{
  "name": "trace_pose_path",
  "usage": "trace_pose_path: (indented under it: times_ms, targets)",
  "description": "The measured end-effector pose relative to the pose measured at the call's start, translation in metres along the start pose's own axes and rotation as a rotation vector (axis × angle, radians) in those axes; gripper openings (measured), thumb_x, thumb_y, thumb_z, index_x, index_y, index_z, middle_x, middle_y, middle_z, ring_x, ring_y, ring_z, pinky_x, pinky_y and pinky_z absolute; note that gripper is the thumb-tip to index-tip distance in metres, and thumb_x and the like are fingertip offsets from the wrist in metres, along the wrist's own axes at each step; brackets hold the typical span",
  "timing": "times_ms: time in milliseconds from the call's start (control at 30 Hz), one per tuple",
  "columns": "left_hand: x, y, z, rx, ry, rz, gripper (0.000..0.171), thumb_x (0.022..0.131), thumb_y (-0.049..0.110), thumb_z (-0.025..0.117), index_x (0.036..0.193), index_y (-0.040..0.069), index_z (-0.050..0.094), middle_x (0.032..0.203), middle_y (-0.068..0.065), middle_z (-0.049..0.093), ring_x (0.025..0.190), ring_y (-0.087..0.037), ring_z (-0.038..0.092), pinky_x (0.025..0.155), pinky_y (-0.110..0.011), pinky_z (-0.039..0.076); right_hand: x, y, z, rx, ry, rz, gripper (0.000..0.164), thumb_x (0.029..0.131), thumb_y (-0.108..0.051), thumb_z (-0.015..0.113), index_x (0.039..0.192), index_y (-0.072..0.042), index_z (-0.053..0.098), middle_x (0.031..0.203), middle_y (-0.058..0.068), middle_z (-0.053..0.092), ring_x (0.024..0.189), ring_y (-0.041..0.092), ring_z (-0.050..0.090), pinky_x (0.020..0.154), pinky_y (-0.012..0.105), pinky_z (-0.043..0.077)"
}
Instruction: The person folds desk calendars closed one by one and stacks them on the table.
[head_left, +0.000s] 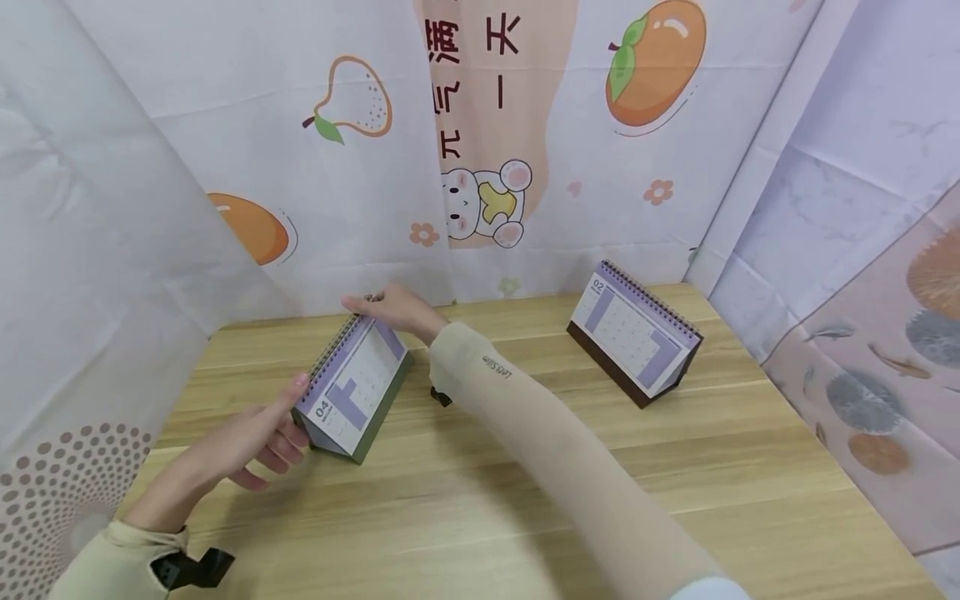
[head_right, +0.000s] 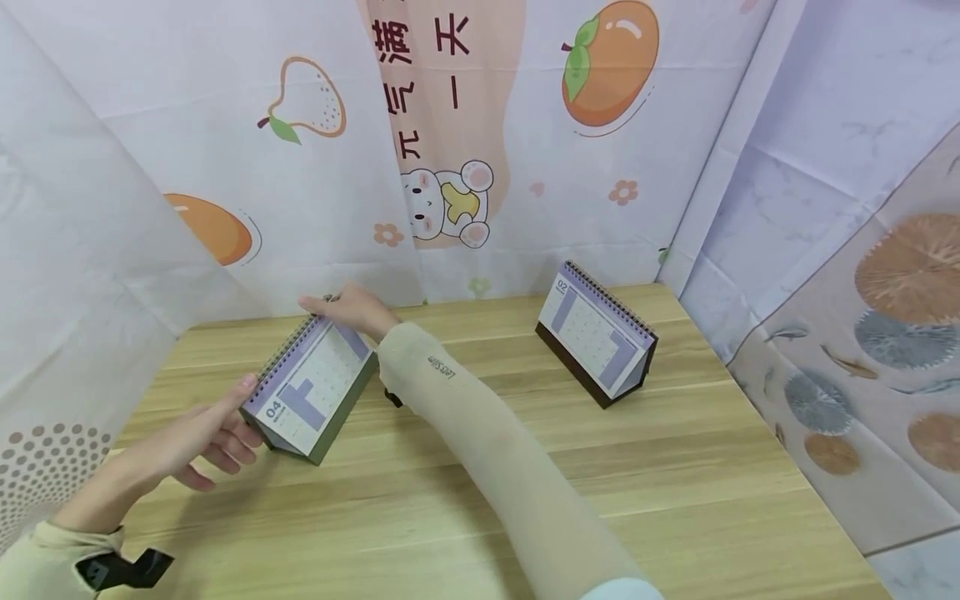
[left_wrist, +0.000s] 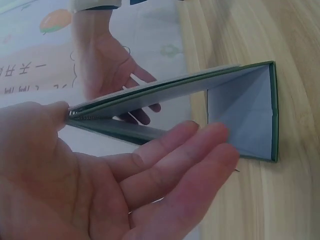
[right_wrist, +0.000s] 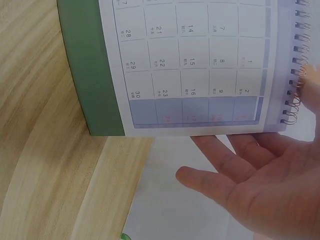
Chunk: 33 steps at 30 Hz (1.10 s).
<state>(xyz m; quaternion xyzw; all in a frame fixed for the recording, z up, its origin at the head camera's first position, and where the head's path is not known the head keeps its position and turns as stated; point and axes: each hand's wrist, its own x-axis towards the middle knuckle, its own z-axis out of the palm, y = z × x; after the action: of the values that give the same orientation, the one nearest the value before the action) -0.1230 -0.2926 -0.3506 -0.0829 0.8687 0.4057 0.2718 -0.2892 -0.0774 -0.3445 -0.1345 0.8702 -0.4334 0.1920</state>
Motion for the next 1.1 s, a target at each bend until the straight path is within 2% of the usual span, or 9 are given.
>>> trace_pose_path:
  times_ms: [233, 433, 567, 767, 1100]
  targets:
    - [0.0007, 0.0009, -0.0012, 0.051, -0.016, 0.004, 0.1, 0.098, 0.076, 0.011, 0.111, -0.008, 0.065, 0.097, -0.016, 0.072, 0.089, -0.033, 0.068, 0.065, -0.049, 0.058, -0.0014, 0.002, 0.0019, 0.018, -0.003, 0.002, 0.068, 0.092, -0.07, 0.058, 0.124, -0.01, 0.071, 0.123, 0.007, 0.068, 0.123, 0.024, 0.059, 0.11, 0.043, 0.042]
    - [-0.0002, -0.0017, 0.0006, 0.006, -0.009, 0.003, 0.098, 0.099, 0.075, 0.016, 0.112, -0.008, 0.065, 0.095, -0.014, 0.071, 0.087, -0.029, 0.067, 0.066, -0.049, 0.058, -0.0026, 0.0021, 0.003, 0.035, -0.008, -0.008, 0.065, 0.094, -0.068, 0.058, 0.122, -0.01, 0.071, 0.117, 0.006, 0.069, 0.119, 0.023, 0.06, 0.109, 0.043, 0.042]
    - [0.0004, -0.0019, 0.0005, -0.014, -0.009, 0.015, 0.095, 0.1, 0.074, 0.017, 0.112, -0.009, 0.064, 0.094, -0.014, 0.07, 0.086, -0.029, 0.066, 0.066, -0.048, 0.058, -0.0013, 0.0027, 0.004, 0.052, 0.005, -0.006, 0.066, 0.093, -0.068, 0.058, 0.123, -0.01, 0.071, 0.122, 0.007, 0.068, 0.12, 0.023, 0.059, 0.11, 0.043, 0.042]
    - [-0.0002, -0.0008, 0.0002, -0.032, -0.015, 0.015, 0.094, 0.1, 0.074, 0.019, 0.111, -0.008, 0.063, 0.094, -0.014, 0.069, 0.087, -0.03, 0.065, 0.066, -0.047, 0.057, -0.0017, 0.0045, 0.0044, 0.085, 0.012, -0.019, 0.057, 0.094, -0.066, 0.058, 0.105, -0.012, 0.073, 0.106, 0.004, 0.069, 0.109, 0.021, 0.062, 0.108, 0.044, 0.043]
    - [-0.0014, -0.001, -0.001, -0.017, 0.016, 0.008, 0.093, 0.1, 0.074, 0.023, 0.113, -0.009, 0.062, 0.093, -0.013, 0.07, 0.086, -0.028, 0.066, 0.065, -0.046, 0.058, -0.0004, 0.0044, 0.0044, 0.097, 0.01, -0.016, 0.055, 0.093, -0.066, 0.059, 0.098, -0.014, 0.074, 0.1, 0.001, 0.068, 0.104, 0.018, 0.061, 0.107, 0.042, 0.044]
